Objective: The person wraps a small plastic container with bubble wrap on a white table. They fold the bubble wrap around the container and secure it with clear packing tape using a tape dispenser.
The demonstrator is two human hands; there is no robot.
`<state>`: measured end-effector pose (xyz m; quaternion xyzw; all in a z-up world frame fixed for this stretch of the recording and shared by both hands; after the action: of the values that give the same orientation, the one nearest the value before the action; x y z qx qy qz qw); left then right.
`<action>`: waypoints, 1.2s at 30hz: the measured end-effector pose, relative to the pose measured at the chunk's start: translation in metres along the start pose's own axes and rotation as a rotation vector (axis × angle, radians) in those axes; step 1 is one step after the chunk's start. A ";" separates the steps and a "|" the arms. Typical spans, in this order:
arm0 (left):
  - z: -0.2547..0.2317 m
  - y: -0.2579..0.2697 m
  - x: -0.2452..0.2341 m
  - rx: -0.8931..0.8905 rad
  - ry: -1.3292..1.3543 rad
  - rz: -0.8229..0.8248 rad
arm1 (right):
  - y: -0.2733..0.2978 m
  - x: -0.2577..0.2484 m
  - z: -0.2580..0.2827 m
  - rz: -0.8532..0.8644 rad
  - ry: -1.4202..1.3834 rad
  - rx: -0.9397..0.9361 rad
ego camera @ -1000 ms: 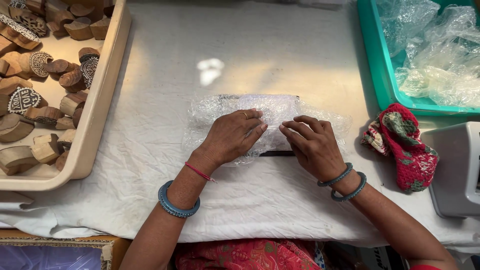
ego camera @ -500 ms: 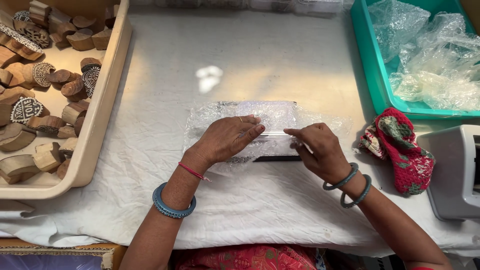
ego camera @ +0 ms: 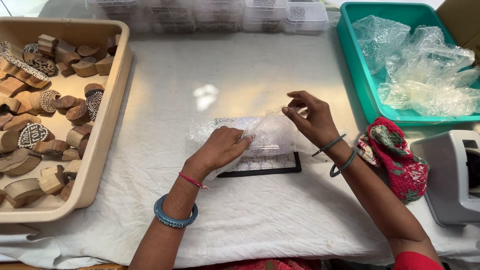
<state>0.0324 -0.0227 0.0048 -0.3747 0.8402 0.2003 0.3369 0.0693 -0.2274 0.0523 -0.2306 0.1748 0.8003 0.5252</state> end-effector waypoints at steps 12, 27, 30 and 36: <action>0.031 0.001 -0.006 -0.277 0.250 0.057 | 0.083 0.051 0.051 -0.202 0.835 -0.565; 0.037 0.000 -0.005 -0.279 0.394 0.070 | 0.037 0.065 0.013 -0.035 0.700 -0.544; 0.035 0.000 -0.006 -0.248 0.427 0.053 | 0.048 0.067 0.030 0.054 0.549 -0.651; 0.025 0.004 -0.009 -0.298 0.412 0.078 | 0.047 0.077 0.017 0.009 0.602 -0.693</action>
<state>0.0443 -0.0010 -0.0058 -0.4205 0.8661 0.2542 0.0916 -0.0038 -0.1782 0.0254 -0.6142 0.0427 0.7112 0.3394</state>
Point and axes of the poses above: each hand's wrist, its own y-axis away from the middle knuckle, its own x-axis out of the palm, z = x × y, the point moved 8 cm from there along -y, towards the middle knuckle, and after that the axes turned 10 degrees about z, right-handed, at the moved point
